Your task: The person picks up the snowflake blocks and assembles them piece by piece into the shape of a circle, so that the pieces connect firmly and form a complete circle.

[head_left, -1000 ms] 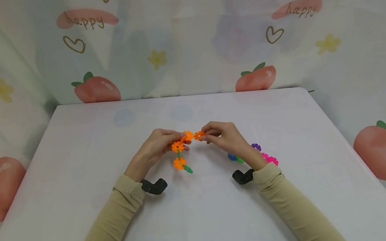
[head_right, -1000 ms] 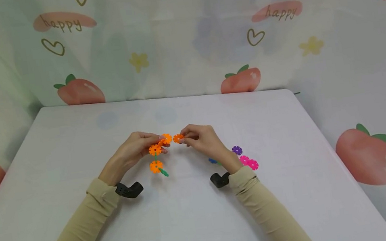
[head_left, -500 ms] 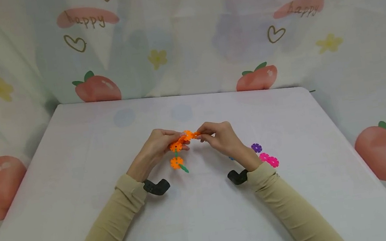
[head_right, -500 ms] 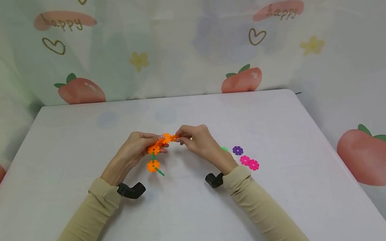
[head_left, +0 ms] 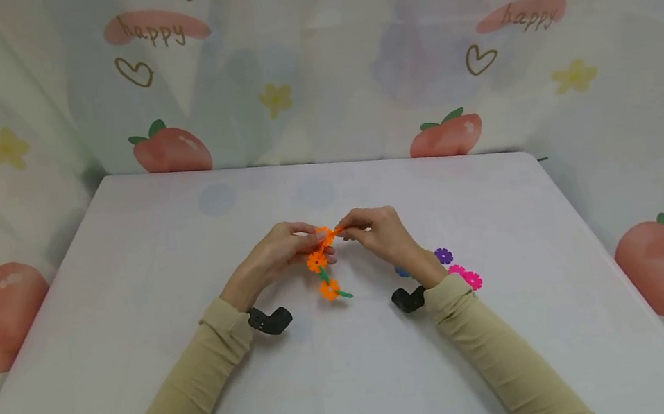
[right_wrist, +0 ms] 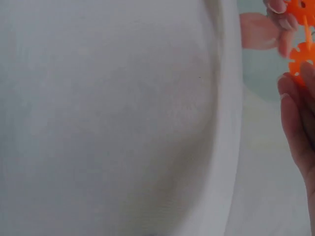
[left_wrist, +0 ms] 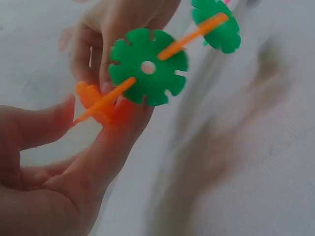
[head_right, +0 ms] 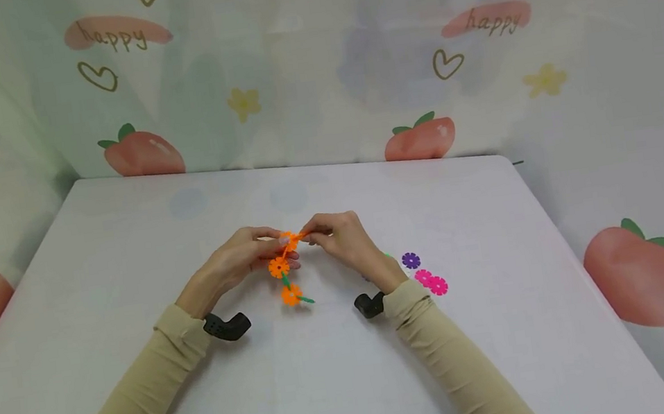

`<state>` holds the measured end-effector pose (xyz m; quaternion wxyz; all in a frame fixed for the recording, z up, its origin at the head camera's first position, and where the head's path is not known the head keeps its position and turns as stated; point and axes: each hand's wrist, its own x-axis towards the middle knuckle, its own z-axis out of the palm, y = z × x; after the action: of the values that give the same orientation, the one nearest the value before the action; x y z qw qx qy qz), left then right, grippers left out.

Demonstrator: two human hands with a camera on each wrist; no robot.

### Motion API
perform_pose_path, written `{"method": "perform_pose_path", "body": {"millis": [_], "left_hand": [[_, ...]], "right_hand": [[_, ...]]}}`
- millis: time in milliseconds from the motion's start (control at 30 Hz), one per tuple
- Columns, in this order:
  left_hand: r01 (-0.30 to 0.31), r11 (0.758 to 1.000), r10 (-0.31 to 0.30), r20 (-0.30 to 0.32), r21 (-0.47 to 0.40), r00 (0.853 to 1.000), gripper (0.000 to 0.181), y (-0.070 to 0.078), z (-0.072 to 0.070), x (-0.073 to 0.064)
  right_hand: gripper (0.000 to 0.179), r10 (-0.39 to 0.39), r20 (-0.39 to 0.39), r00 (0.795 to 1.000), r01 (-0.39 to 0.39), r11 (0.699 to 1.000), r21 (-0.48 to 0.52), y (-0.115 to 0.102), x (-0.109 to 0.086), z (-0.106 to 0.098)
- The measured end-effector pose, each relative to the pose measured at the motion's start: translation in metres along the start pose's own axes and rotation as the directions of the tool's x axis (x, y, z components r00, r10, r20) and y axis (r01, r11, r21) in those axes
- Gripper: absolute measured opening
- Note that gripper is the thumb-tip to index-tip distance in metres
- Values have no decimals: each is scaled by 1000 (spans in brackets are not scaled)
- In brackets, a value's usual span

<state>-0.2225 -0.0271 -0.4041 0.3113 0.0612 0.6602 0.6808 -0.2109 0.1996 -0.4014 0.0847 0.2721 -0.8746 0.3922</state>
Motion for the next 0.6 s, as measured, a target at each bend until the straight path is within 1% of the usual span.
{"method": "perform_pose_path", "body": {"millis": [67, 100, 167, 233, 333, 500, 600], "left_hand": [[8, 1000, -10, 69, 31, 998, 38, -1, 1, 2], [11, 999, -14, 89, 44, 996, 40, -2, 2, 3], [10, 998, -17, 105, 69, 994, 44, -3, 2, 4], [14, 997, -21, 93, 78, 995, 44, -4, 2, 5], [19, 997, -24, 65, 75, 998, 41, -7, 2, 6], [47, 997, -48, 21, 55, 999, 38, -10, -1, 6], [66, 997, -66, -5, 40, 998, 38, -11, -3, 4]], "right_hand": [[8, -1, 26, 1000, 0, 1000, 8, 1, 1, -2], [8, -5, 42, 999, 4, 1000, 8, 2, 2, -3], [9, -4, 73, 997, 3, 1000, 11, 2, 4, -3], [9, -1, 101, 995, 0, 1000, 12, 0, 6, -4], [12, 12, 142, 990, -10, 1000, -14, -1, 7, -6], [23, 62, 194, 979, -41, 993, -111, -1, 3, -19], [21, 112, 217, 970, -71, 980, -186, 2, -6, -31]]}}
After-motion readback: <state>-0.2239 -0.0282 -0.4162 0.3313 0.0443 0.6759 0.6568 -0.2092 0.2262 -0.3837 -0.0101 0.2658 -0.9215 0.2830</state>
